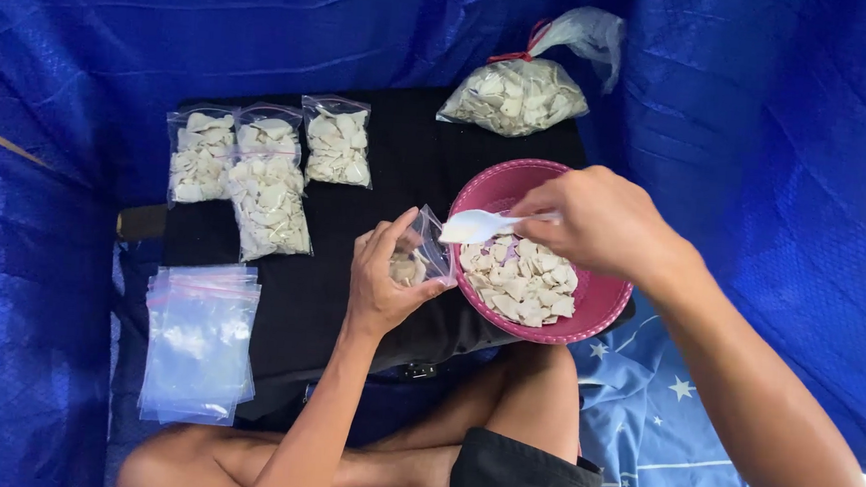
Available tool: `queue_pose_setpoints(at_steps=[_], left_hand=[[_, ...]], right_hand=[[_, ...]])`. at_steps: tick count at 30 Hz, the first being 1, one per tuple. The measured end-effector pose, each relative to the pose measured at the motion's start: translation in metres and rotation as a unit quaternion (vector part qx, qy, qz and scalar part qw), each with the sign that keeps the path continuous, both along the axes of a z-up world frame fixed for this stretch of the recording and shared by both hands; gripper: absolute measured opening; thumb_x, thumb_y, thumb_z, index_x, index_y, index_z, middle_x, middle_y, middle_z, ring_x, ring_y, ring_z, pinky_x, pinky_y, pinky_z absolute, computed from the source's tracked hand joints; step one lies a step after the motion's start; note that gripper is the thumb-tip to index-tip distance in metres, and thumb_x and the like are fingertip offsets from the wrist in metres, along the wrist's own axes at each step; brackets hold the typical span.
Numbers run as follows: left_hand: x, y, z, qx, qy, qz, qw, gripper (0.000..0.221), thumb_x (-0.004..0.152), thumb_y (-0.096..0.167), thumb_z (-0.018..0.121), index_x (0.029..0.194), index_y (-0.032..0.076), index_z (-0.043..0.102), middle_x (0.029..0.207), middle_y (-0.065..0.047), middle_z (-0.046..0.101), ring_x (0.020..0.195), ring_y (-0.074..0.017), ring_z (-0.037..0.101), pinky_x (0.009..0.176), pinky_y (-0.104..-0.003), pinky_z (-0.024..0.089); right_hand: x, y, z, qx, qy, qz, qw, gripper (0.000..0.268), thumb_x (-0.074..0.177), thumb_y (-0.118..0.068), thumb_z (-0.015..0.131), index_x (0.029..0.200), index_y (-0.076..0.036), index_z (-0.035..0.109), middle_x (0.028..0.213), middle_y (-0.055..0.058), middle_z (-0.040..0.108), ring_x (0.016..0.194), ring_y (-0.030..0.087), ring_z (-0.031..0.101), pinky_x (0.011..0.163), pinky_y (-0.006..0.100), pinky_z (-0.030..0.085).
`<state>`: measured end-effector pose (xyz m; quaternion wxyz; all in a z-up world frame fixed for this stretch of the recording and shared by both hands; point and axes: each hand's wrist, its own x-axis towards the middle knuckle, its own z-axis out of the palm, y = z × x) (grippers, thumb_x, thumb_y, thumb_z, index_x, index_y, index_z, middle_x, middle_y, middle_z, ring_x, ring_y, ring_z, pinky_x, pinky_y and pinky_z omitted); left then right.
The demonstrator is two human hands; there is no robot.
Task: Packaging food flakes from a bowl into small plastic bags using a spoon and sealing them.
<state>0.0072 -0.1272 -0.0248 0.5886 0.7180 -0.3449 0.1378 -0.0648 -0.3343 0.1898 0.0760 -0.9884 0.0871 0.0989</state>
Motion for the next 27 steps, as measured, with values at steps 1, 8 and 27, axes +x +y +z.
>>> queue_pose_setpoints(at_steps=[1, 8, 27], left_hand=[[0.0, 0.0, 0.0, 0.001, 0.0, 0.001, 1.0, 0.095, 0.07, 0.061, 0.084, 0.142, 0.008, 0.056, 0.099, -0.005, 0.068, 0.092, -0.0208, 0.067, 0.102, -0.039, 0.04], [0.0, 0.001, -0.001, -0.014, 0.014, 0.019, 1.0, 0.094, 0.067, 0.051, 0.092, 0.142, 0.008, 0.056, 0.1, -0.006, 0.067, 0.093, -0.0217, 0.067, 0.101, -0.036, 0.04], [-0.017, 0.048, 0.007, -0.05, 0.13, 0.015, 0.99, 0.125, 0.061, 0.034, 0.095, 0.16, 0.008, 0.025, 0.126, -0.021, 0.066, 0.118, -0.0395, 0.064, 0.108, -0.051, 0.045]], right_hand=[[0.003, 0.007, -0.006, 0.001, 0.0, 0.001, 1.0, 0.023, 0.084, -0.035, 0.068, 0.099, -0.023, 0.082, 0.092, 0.01, 0.08, 0.098, 0.041, 0.072, 0.085, 0.055, 0.059], [0.002, 0.014, -0.011, -0.179, -0.111, 0.076, 0.975, 0.017, 0.092, -0.039, 0.06, 0.085, -0.03, 0.072, 0.085, -0.007, 0.07, 0.081, 0.023, 0.073, 0.07, 0.041, 0.061], [-0.005, 0.088, -0.055, 0.182, -0.254, 0.233, 0.921, 0.007, 0.096, -0.022, 0.066, 0.094, -0.016, 0.07, 0.114, 0.008, 0.071, 0.105, 0.037, 0.068, 0.074, 0.047, 0.054]])
